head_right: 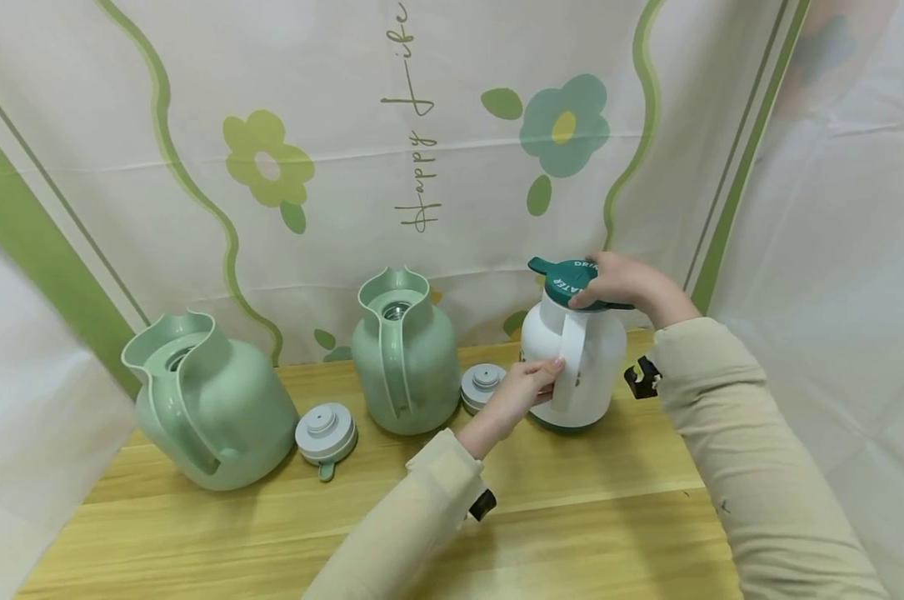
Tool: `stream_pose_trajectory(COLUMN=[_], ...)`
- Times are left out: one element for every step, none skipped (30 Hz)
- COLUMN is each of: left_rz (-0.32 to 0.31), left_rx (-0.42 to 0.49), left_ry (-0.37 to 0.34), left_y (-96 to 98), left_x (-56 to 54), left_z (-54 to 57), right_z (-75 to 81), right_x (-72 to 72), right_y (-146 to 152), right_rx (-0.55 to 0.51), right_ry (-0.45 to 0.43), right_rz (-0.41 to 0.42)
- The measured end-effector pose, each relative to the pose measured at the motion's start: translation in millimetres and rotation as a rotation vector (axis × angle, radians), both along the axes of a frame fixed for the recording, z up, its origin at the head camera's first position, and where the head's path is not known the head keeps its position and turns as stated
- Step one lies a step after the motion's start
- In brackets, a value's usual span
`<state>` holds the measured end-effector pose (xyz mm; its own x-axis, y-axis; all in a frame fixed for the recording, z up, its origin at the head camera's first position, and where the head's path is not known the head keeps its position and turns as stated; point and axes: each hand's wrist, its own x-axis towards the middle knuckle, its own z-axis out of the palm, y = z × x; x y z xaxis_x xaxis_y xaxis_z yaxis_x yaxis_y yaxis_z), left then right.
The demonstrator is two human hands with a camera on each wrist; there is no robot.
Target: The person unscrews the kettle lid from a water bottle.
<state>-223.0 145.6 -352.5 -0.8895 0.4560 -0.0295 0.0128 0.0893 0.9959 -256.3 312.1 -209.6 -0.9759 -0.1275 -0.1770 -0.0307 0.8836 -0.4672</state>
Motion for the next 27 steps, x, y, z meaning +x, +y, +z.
stream_pose_trajectory(left_rz=[0.000, 0.000, 0.000, -0.003, -0.006, -0.011, -0.015, -0.019, -0.021, -0.023, -0.026, -0.027, -0.028, -0.027, -0.026, -0.025, -0.024, -0.022, -0.019, -0.016, -0.016, -0.015, -0.016, -0.018, -0.019, -0.021, -0.023], left_rx=[-0.003, -0.007, -0.011, -0.014, -0.014, -0.013, -0.014, -0.010, -0.007, -0.005, -0.003, -0.003, -0.004, -0.004, -0.007, -0.008, -0.010, -0.011, -0.012, -0.013, -0.014, -0.015, -0.016, -0.015, -0.014, -0.011, -0.007], left_ry=[0.002, 0.003, 0.005, 0.007, 0.008, 0.010, 0.012, 0.010, 0.009, 0.007, 0.006, 0.006, 0.004, 0.004, 0.006, 0.007, 0.009, 0.011, 0.013, 0.015, 0.016, 0.017, 0.018, 0.019, 0.019, 0.019, 0.018], left_y=[-0.3, -0.5, -0.8, -1.1, -1.4, -1.8, -2.1, -2.3, -2.5, -2.6, -2.6, -2.5, -2.5, -2.4, -2.5, -2.5, -2.6, -2.5, -2.6, -2.8, -2.9, -3.1, -3.2, -3.3, -3.5, -3.7, -3.8], left_x=[0.1, 0.2, 0.3, 0.3, 0.6, 0.7, 0.9, 1.0, 1.2, 1.4, 1.4, 1.3, 1.3, 1.3, 1.3, 1.3, 1.3, 1.3, 1.3, 1.3, 1.3, 1.2, 1.0, 0.8, 0.6, 0.4, 0.2], left_z=[0.1, 0.0, 0.0, 0.0, 0.0, 0.1, 0.1, 0.3, 0.5, 0.7, 0.7, 0.6, 0.7, 0.7, 0.7, 0.8, 0.9, 1.1, 1.2, 1.3, 1.3, 1.3, 1.0, 0.8, 0.6, 0.5, 0.4], right_z=[-0.5, -1.4, -2.5, -3.9, -5.4, -7.0, -8.3, -9.5, -10.7, -11.5, -12.5, -13.2, -13.2, -13.1, -12.7, -11.9, -11.1, -10.2, -9.4, -8.6, -8.0, -7.5, -7.3, -7.1, -7.2, -7.5, -7.9], right_x=[-0.3, -0.5, -0.6, -0.7, -0.8, -0.8, -0.7, -0.7, -0.7, -0.8, -1.2, -1.6, -1.7, -2.0, -2.3, -2.5, -2.8, -3.1, -3.4, -3.7, -4.1, -4.4, -4.7, -4.6, -4.6, -4.5, -4.3], right_y=[-0.6, -1.8, -3.4, -5.3, -7.6, -9.9, -12.2, -14.3, -16.1, -17.4, -18.0, -18.0, -18.0, -17.4, -16.5, -15.1, -13.5, -11.8, -10.3, -8.8, -7.8, -7.1, -7.0, -7.8, -9.2, -11.1, -13.4], right_rx=[0.000, 0.021, 0.045, 0.079, 0.117, 0.157, 0.195, 0.227, 0.244, 0.259, 0.266, 0.272, 0.271, 0.269, 0.262, 0.247, 0.225, 0.201, 0.173, 0.143, 0.114, 0.093, 0.089, 0.100, 0.116, 0.138, 0.167], right_ry=[0.001, 0.016, 0.034, 0.059, 0.084, 0.111, 0.136, 0.155, 0.169, 0.179, 0.188, 0.195, 0.195, 0.195, 0.190, 0.181, 0.170, 0.157, 0.144, 0.129, 0.115, 0.102, 0.091, 0.088, 0.091, 0.099, 0.107], right_rz=[0.003, 0.003, -0.006, -0.020, -0.043, -0.068, -0.091, -0.112, -0.130, -0.143, -0.150, -0.149, -0.147, -0.142, -0.130, -0.112, -0.089, -0.065, -0.041, -0.016, 0.008, 0.025, 0.034, 0.032, 0.021, 0.006, -0.017])
